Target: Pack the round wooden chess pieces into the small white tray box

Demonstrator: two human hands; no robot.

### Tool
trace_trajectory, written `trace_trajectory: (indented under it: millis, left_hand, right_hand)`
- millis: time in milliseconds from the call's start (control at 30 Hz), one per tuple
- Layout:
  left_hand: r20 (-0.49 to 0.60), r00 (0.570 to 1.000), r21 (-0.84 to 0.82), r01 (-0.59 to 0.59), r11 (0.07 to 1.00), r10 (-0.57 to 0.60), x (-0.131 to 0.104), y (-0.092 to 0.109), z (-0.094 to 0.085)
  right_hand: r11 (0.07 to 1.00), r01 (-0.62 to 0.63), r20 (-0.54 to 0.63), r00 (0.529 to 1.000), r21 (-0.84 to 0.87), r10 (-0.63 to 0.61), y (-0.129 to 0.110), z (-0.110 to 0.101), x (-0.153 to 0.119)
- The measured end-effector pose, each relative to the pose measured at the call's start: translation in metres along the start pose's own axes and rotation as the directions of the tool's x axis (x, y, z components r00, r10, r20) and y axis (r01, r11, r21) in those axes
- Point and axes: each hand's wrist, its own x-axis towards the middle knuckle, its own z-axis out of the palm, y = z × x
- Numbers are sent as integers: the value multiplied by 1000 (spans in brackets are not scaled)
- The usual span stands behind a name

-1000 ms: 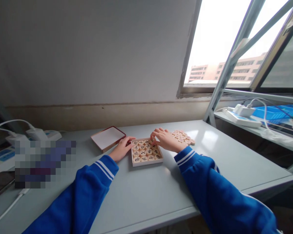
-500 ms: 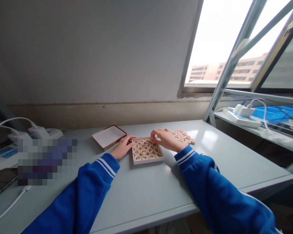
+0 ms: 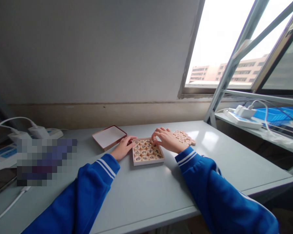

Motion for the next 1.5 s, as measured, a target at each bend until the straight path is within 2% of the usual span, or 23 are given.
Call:
trace_trajectory:
  millis: [300, 400, 500, 667, 833, 967, 1133, 1267, 1367, 1500]
  left_hand:
    - [20, 1000, 24, -1, 1000, 0, 0, 1, -1]
    - [16, 1000, 26, 5, 1000, -5, -1, 3, -1]
    - [17, 1000, 26, 21, 999, -21, -1, 4, -1]
    - [18, 1000, 57, 15, 998, -16, 0, 3, -1]
    - [17, 1000, 70, -4, 998, 3, 0, 4, -1]
    - [15, 1000, 73, -4, 997, 3, -1, 5, -2]
    - [13, 1000, 76, 6, 997, -7, -1, 7, -2]
    - [20, 1000, 77, 10, 997, -12, -2, 7, -2]
    - [20, 1000, 75, 1, 997, -3, -1, 6, -2]
    - [10, 1000, 78, -3, 997, 2, 0, 4, -1]
  right_hand:
    - [987, -50, 9, 999, 152, 49, -5, -1, 0]
    - [977, -56, -34, 997, 205, 64, -1, 0, 1]
    - [965, -126, -54, 988, 231, 142, 9, -4, 0]
    - [926, -333, 53, 943, 177, 329, 31, -8, -6]
    - [964, -262, 13, 965, 47, 262, 41, 1, -8]
    - [972, -228, 45, 973, 54, 226, 45, 5, -7]
    - [969, -243, 14, 970, 29, 243, 47, 6, -7]
    - [979, -204, 30, 979, 21, 204, 43, 7, -6]
    - [970, -240, 39, 970, -33, 241, 46, 8, -6]
    - [941, -331, -20, 944, -74, 330, 53, 7, -8]
